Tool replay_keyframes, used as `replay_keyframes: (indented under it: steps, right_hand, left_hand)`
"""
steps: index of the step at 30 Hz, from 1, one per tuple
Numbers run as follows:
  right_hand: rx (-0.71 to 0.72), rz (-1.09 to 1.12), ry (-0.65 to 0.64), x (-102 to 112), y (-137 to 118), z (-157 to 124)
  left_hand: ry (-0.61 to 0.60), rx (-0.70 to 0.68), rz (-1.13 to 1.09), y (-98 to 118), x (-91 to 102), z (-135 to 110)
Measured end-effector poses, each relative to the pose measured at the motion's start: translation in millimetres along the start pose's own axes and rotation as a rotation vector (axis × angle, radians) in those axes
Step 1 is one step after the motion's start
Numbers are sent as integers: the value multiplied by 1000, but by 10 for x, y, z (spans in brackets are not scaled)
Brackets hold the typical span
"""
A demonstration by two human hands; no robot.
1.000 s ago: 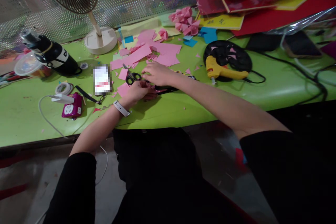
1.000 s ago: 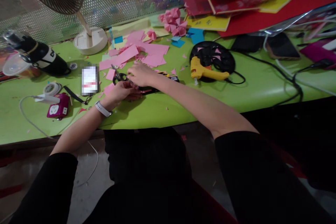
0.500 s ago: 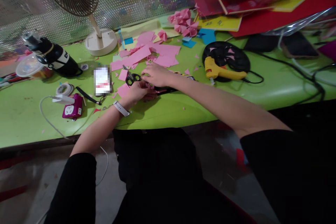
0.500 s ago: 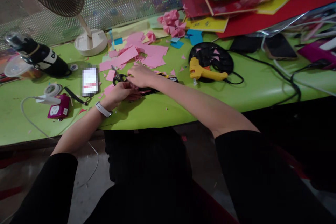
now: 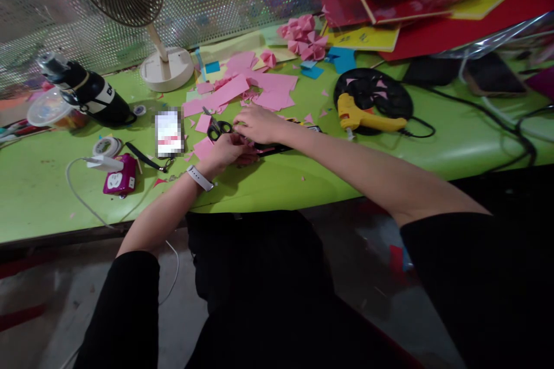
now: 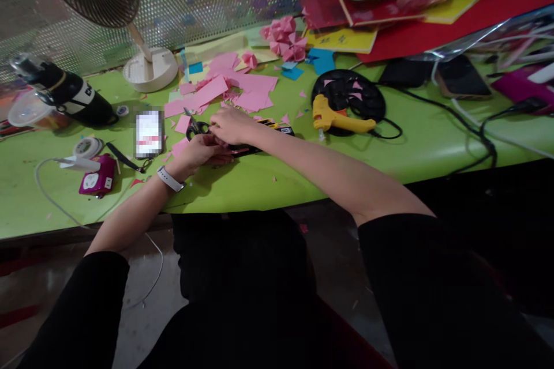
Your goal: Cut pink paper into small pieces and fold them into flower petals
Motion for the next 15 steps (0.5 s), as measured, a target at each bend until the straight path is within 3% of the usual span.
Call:
replay_keyframes:
  steps: [10,15]
  right_hand:
    - [17,-21,-3,-24,-9,-4]
    - [50,-84,0,-36,-18,-11]
  left_hand:
    - [-5,-5,23,15,-18,-9]
    - [-1,-90,250,63,199,-27]
Point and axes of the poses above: each hand's wrist, its own z-axis towards the middle knuckle, its own x-axis out of the back of the hand, y = z × x, the point moved 2 cm from there along z, towards the middle knuckle, and after that the axes turned 7 degrees about z, right-handed, at the moved point
